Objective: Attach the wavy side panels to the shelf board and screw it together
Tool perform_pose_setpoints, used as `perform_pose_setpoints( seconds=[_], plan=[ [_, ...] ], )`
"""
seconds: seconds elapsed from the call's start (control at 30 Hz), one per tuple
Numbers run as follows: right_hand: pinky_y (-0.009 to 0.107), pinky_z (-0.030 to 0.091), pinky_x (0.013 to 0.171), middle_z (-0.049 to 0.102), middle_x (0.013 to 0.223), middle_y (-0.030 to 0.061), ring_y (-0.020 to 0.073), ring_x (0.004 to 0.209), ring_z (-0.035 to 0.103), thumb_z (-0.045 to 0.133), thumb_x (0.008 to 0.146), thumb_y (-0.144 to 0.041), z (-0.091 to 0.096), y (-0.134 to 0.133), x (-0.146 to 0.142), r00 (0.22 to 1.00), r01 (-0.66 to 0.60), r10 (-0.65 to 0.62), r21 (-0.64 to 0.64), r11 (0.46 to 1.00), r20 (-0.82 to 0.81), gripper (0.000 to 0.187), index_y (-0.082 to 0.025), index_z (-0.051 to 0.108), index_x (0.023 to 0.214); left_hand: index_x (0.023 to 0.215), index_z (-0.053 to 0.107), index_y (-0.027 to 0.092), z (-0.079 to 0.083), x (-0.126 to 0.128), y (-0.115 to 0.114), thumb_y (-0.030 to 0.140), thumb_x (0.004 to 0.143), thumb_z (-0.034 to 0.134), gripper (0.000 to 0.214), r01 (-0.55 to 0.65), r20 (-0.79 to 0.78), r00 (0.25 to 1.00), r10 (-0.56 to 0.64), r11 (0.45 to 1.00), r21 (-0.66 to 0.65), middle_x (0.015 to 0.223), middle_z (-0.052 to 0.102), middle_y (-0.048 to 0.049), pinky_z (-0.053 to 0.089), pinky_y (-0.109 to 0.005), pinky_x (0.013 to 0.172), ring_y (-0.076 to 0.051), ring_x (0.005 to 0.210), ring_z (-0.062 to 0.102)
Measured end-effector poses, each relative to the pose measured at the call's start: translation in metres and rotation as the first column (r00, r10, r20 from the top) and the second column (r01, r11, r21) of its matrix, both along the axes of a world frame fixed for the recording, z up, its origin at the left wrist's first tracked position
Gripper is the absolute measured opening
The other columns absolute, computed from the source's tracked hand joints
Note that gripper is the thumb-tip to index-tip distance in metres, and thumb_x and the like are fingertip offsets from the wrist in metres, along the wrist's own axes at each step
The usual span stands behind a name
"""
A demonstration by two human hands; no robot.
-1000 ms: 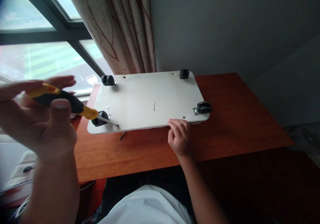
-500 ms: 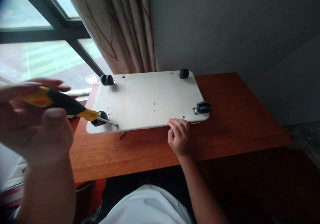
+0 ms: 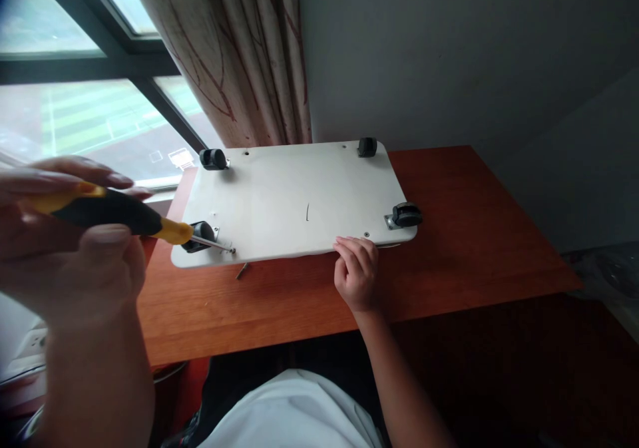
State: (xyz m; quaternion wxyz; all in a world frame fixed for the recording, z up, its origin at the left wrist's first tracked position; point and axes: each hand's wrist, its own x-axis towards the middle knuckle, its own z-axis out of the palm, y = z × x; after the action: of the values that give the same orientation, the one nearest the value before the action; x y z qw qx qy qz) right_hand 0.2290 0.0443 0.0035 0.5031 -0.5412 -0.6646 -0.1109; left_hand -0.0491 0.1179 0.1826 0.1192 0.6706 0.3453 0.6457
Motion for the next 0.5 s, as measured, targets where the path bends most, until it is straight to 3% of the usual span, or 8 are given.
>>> perform_pose_setpoints(
  seconds=[0.07, 0.13, 0.27, 0.4, 0.5],
  plan=[
    [0.045, 0.055, 0.095, 0.074, 0.105, 0.0052, 0.0211, 0.103, 0.068, 0.051, 0.083, 0.002, -0.001, 0.0, 0.0, 1.0, 0.006, -0.006, 0.0, 1.0, 0.004, 0.04, -0.024, 0.065, 0.11, 0.105, 0.07, 0.034, -0.003, -0.003, 0.003, 0.036, 0.074, 0.086, 0.035, -0.123, -0.019, 0.992, 0.123, 0.992, 0.027, 0.101, 0.066, -0.0019, 0.064, -0.057, 0.079, -0.028, 0.101, 0.07],
    [0.046, 0.055, 0.095, 0.073, 0.105, 0.0057, 0.0215, 0.103, 0.068, 0.051, 0.084, 0.002, -0.003, 0.0, 0.0, 1.0, 0.015, -0.015, -0.003, 1.0, 0.01, 0.038, -0.023, 0.065, 0.109, 0.105, 0.072, 0.032, -0.005, -0.005, 0.007, 0.031, 0.075, 0.086, 0.033, -0.154, -0.04, 0.987, 0.157, 0.986, 0.059, 0.098, 0.068, -0.0014, 0.065, -0.054, 0.079, -0.026, 0.098, 0.07],
    [0.047, 0.056, 0.095, 0.073, 0.105, 0.0062, 0.0221, 0.102, 0.069, 0.05, 0.084, 0.001, -0.003, -0.001, 0.0, 1.0, 0.018, -0.018, -0.005, 1.0, 0.017, 0.037, -0.023, 0.065, 0.109, 0.118, 0.069, 0.027, -0.008, -0.001, 0.017, 0.042, 0.075, 0.083, 0.048, -0.014, -0.012, 1.0, 0.017, 0.979, 0.204, 0.098, 0.07, -0.0014, 0.066, -0.048, 0.071, -0.025, 0.091, 0.073],
    [0.045, 0.054, 0.096, 0.074, 0.105, 0.0055, 0.0212, 0.104, 0.068, 0.05, 0.084, 0.002, -0.003, 0.0, 0.0, 1.0, 0.002, -0.002, -0.002, 1.0, 0.0, 0.041, -0.024, 0.065, 0.111, 0.113, 0.07, 0.029, -0.011, 0.006, 0.02, 0.041, 0.084, 0.074, 0.032, -0.007, 0.067, 0.998, -0.007, 0.979, 0.205, 0.099, 0.07, -0.0013, 0.065, -0.049, 0.069, -0.026, 0.091, 0.073],
    [0.045, 0.054, 0.096, 0.074, 0.104, 0.0051, 0.0209, 0.105, 0.067, 0.05, 0.083, 0.002, -0.002, -0.001, 0.0, 1.0, 0.0, 0.0, -0.002, 1.0, -0.005, 0.041, -0.024, 0.065, 0.111, 0.112, 0.068, 0.027, -0.014, 0.002, 0.025, 0.047, 0.078, 0.079, 0.042, 0.011, 0.049, 0.998, -0.025, 0.964, 0.267, 0.098, 0.068, -0.0026, 0.063, -0.049, 0.068, -0.026, 0.088, 0.071]
  ],
)
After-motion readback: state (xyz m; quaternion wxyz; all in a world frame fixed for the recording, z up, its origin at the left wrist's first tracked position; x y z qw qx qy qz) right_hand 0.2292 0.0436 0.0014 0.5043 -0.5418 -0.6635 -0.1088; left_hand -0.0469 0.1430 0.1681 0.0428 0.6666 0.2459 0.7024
